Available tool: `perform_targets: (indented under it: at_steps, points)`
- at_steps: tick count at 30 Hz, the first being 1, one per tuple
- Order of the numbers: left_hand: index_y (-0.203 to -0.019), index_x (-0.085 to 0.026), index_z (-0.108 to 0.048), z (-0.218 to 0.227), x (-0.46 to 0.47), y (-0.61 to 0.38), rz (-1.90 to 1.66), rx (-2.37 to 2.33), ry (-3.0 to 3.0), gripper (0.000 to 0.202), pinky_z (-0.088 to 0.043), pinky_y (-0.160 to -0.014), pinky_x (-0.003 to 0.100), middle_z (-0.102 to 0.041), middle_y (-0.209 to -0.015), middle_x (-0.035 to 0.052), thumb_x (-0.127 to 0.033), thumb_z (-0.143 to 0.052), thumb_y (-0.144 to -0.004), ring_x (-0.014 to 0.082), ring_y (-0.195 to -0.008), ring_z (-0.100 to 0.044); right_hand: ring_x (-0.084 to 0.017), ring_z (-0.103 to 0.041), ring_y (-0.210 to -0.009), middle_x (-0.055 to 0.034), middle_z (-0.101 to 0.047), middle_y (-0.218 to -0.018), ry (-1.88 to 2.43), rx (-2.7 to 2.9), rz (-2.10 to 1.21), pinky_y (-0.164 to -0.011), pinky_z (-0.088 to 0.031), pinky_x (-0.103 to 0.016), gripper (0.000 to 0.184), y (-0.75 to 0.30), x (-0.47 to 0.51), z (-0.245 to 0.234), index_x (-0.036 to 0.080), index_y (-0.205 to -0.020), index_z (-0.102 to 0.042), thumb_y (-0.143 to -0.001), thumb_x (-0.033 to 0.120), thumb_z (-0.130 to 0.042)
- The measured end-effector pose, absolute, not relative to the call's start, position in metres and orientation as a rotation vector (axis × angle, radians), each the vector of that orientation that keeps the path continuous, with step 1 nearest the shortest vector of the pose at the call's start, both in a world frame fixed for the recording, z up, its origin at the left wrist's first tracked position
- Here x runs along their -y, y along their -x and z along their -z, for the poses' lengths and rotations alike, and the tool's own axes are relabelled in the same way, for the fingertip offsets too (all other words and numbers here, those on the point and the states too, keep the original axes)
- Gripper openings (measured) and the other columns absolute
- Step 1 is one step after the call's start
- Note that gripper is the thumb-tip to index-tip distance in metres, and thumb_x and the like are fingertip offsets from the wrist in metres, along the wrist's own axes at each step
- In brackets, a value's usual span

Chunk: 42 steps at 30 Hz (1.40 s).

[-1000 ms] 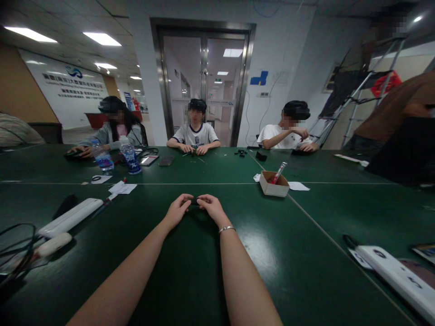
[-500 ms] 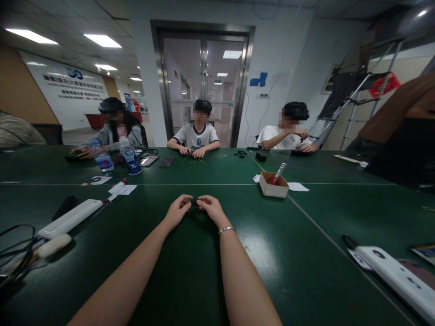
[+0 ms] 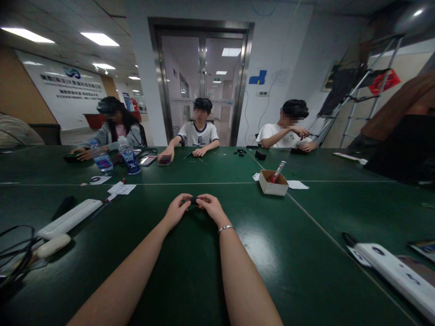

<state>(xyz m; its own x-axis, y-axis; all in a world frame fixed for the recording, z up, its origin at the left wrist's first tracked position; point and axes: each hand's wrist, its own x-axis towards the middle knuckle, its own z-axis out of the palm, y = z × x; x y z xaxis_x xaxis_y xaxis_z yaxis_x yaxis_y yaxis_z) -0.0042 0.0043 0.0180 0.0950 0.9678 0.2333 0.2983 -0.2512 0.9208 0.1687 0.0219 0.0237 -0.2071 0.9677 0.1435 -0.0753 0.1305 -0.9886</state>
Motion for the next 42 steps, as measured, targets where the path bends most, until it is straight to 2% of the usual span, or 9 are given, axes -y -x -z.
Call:
perform_targets:
  at_steps: [8,13,20,25,28,36,42]
  points:
    - [-0.108,-0.020,-0.058,-0.0204,-0.0027,0.0046,-1.164,-1.262,-1.656,0.030,-0.047,-0.068,0.026,-0.059,-0.105,0.0070,-0.033,-0.051,-0.083,0.0148,-0.079,-0.056,-0.013,-0.057,-0.061,-0.0030,-0.065,-0.072,0.945,1.373,-1.293,-0.062,-0.045,-0.027,0.036,-0.1684,-0.0220,-0.0242,0.014,-0.086,-0.068,-0.062,0.039,-0.076]
    - [-0.110,-0.020,-0.059,-0.0241,-0.0001,0.0055,-1.155,-1.289,-1.682,0.030,-0.047,-0.071,0.027,-0.059,-0.107,0.0072,-0.029,-0.053,-0.081,0.0156,-0.082,-0.056,-0.013,-0.056,-0.060,-0.0026,-0.065,-0.070,0.949,1.357,-1.298,-0.062,-0.045,-0.027,0.035,-0.1682,-0.0222,-0.0237,0.015,-0.085,-0.068,-0.061,0.039,-0.076]
    - [-0.107,-0.019,-0.059,-0.0216,-0.0020,0.0041,-1.159,-1.268,-1.633,0.030,-0.047,-0.066,0.027,-0.061,-0.103,0.0069,-0.036,-0.050,-0.084,0.0143,-0.075,-0.056,-0.014,-0.058,-0.062,-0.0031,-0.065,-0.073,0.942,1.368,-1.297,-0.062,-0.046,-0.027,0.035,-0.1683,-0.0219,-0.0233,0.015,-0.087,-0.068,-0.063,0.040,-0.076]
    - [-0.108,-0.020,-0.060,-0.0196,-0.0035,0.0045,-1.185,-1.270,-1.666,0.029,-0.047,-0.068,0.027,-0.060,-0.105,0.0071,-0.030,-0.053,-0.081,0.0147,-0.079,-0.057,-0.014,-0.057,-0.062,-0.0033,-0.066,-0.074,0.942,1.368,-1.297,-0.062,-0.046,-0.027,0.035,-0.1686,-0.0224,-0.0231,0.015,-0.087,-0.068,-0.063,0.039,-0.076]
    - [-0.106,-0.019,-0.060,-0.0189,-0.0037,0.0041,-1.216,-1.259,-1.663,0.029,-0.048,-0.068,0.027,-0.061,-0.103,0.0069,-0.028,-0.054,-0.079,0.0145,-0.078,-0.057,-0.013,-0.057,-0.061,-0.0027,-0.065,-0.071,0.941,1.368,-1.297,-0.062,-0.045,-0.026,0.035,-0.1688,-0.0231,-0.0225,0.015,-0.087,-0.068,-0.063,0.038,-0.076]
    - [-0.102,-0.019,-0.060,-0.0249,-0.0002,0.0020,-1.149,-1.242,-1.593,0.030,-0.046,-0.060,0.024,-0.061,-0.082,0.0031,-0.038,-0.046,-0.084,0.0130,-0.069,-0.056,-0.013,-0.057,-0.061,-0.0037,-0.066,-0.077,0.943,1.374,-1.293,-0.061,-0.045,-0.026,0.034,-0.1686,-0.0231,-0.0229,0.016,-0.086,-0.069,-0.062,0.039,-0.076]
    - [-0.103,-0.019,-0.060,-0.0255,0.0001,0.0029,-1.161,-1.228,-1.594,0.027,-0.047,-0.063,0.024,-0.061,-0.099,0.0058,-0.032,-0.049,-0.082,0.0130,-0.074,-0.057,-0.014,-0.057,-0.062,-0.0036,-0.066,-0.075,0.928,1.385,-1.291,-0.062,-0.045,-0.027,0.034,-0.1693,-0.0241,-0.0209,0.016,-0.086,-0.069,-0.063,0.040,-0.076]
